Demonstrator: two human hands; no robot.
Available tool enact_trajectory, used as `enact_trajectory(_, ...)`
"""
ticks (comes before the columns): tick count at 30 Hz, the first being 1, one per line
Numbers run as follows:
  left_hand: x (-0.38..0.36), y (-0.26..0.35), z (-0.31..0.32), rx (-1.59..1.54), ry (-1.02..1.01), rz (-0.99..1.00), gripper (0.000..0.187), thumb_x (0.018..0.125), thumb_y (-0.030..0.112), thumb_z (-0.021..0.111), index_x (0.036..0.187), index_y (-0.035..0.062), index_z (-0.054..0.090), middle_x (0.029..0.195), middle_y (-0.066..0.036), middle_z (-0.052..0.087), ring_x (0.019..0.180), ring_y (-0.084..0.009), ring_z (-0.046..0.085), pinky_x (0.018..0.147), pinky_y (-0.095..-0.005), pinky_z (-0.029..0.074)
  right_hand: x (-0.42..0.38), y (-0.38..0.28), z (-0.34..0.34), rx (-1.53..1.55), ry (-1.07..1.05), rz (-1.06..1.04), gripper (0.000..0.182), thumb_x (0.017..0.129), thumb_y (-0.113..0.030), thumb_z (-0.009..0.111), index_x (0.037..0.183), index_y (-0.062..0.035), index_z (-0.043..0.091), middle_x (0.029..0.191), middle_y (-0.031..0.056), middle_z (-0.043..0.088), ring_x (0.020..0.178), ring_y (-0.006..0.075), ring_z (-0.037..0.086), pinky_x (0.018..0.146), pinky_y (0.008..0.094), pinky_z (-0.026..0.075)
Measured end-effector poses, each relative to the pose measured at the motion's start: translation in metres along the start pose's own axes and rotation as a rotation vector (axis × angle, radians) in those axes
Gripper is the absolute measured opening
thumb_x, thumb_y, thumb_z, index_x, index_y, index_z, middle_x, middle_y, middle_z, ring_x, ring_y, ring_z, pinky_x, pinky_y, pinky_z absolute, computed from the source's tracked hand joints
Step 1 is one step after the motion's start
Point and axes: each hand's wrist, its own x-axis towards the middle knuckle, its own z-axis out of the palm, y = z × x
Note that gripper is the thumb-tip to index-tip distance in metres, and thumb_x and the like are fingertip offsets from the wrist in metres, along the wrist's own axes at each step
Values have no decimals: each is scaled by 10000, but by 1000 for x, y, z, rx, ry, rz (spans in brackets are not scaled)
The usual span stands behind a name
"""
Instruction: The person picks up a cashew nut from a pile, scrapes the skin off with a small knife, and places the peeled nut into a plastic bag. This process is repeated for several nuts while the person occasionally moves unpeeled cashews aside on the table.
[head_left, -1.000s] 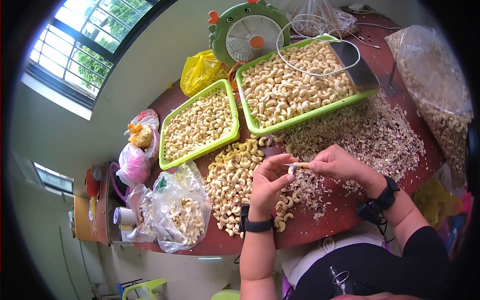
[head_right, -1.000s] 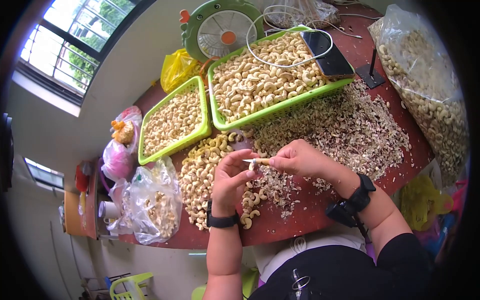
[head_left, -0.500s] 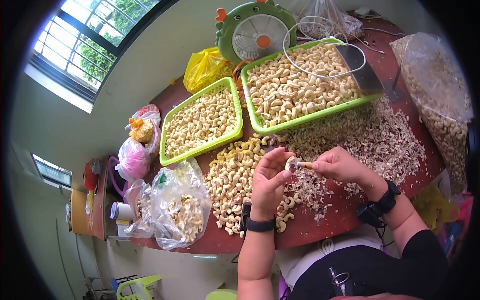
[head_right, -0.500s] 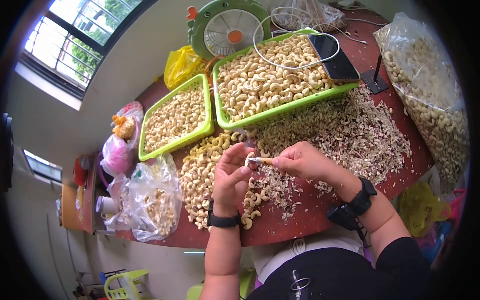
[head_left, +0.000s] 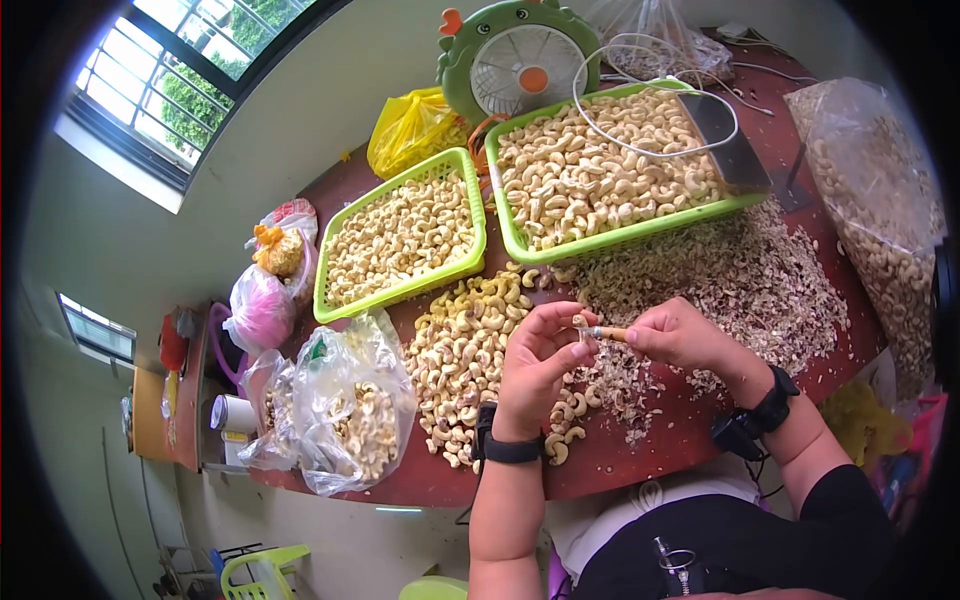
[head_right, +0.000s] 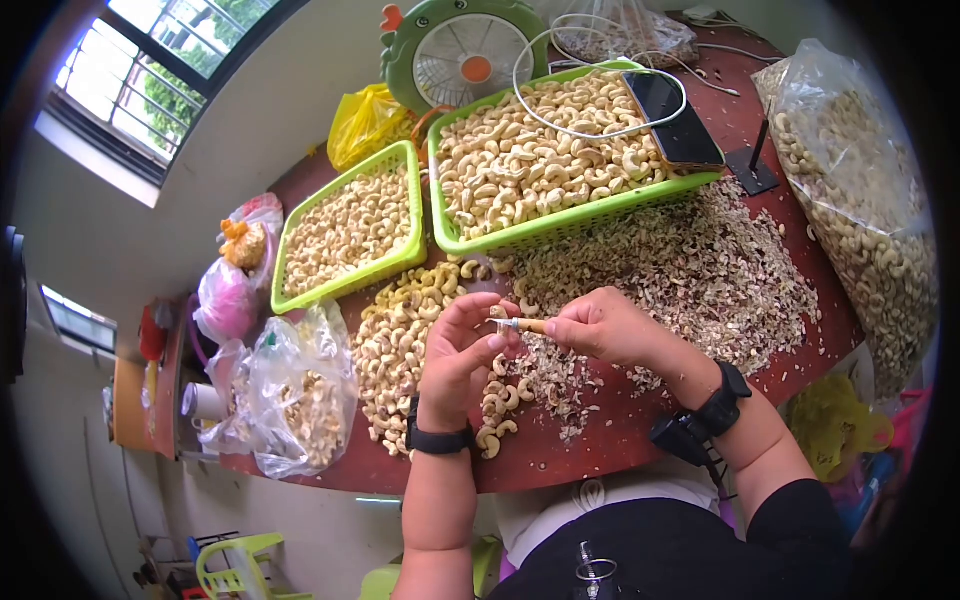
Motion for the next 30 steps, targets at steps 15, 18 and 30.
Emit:
enact_trajectory(15, 0, 3, 3, 131, 102, 18, 397, 708, -81, 573, 1090, -9, 492, 937, -126, 576, 831, -170, 570, 701, -280, 502, 0, 0, 3, -87, 8, -10, 360, 826, -296, 542, 588, -26, 547, 468, -59, 402, 434, 21, 342, 384, 206, 269)
enact_trajectory(18, 0, -3, -10, 258, 38, 73, 362, 713, -81, 571, 1065, -16, 517, 901, -119, 587, 826, -168, 574, 702, -281, 505, 0, 1, 4, -91, 4, -24, 358, 822, -297, 546, 589, -26, 550, 468, -57, 405, 440, 23, 349, 389, 209, 275)
enact_trajectory(30, -1, 4, -3, 209, 113, 7, 197, 748, 9, 589, 938, -28, 553, 859, -100, 595, 726, -137, 575, 655, -258, 487, 0, -3, 6, -118, 12, 9, 351, 819, -294, 542, 600, -19, 547, 474, -53, 404, 451, 27, 350, 398, 210, 277)
